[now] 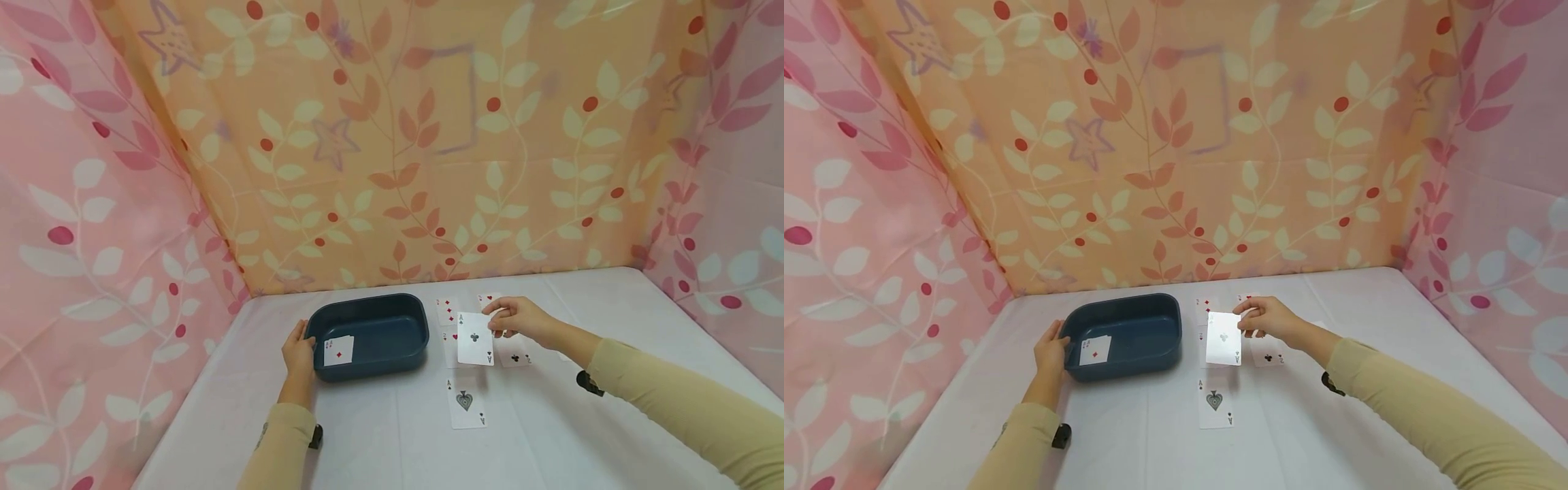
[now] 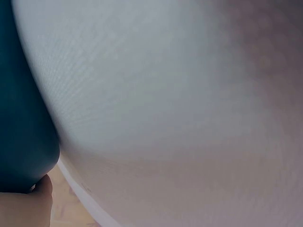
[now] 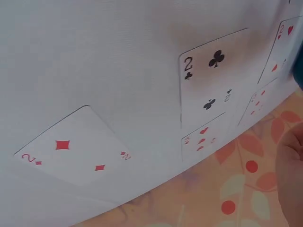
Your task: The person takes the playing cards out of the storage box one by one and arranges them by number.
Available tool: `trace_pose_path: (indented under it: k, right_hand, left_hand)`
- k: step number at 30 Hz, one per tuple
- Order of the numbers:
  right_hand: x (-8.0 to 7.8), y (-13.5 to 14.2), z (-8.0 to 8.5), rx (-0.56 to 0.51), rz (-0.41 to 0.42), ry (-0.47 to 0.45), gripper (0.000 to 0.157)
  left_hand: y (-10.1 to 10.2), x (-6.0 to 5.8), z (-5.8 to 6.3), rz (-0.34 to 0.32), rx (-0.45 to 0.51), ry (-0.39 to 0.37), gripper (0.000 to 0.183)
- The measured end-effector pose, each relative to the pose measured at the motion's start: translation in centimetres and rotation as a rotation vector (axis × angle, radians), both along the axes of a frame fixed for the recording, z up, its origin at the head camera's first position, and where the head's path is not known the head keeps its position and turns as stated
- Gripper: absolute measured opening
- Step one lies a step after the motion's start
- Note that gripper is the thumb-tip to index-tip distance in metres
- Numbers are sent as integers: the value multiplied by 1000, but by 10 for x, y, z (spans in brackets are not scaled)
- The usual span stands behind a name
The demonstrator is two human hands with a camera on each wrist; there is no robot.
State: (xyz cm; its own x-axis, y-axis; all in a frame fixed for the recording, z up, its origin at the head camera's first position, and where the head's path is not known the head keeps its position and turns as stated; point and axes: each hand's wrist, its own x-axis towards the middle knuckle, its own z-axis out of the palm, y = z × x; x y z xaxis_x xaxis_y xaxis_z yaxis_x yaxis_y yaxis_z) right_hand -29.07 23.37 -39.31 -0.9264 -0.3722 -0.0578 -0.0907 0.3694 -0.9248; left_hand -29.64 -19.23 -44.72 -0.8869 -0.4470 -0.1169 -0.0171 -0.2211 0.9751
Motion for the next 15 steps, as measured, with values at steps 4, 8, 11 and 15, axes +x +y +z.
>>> trace_pose_path:
  k: [4,8,11,15]
  right_hand:
    - [-4,9,-3,11,36,-8,35]
    - [-7,17,-6,38,95,-28,31]
    - [-8,24,-8,73,148,-55,28]
    - [-9,33,-10,106,192,-88,24]
  left_hand:
    - [-1,2,1,-5,6,18,60]
    - [-1,3,2,-14,-4,18,59]
    - [0,4,2,-17,-11,19,59]
    - [2,4,3,-21,-8,24,59]
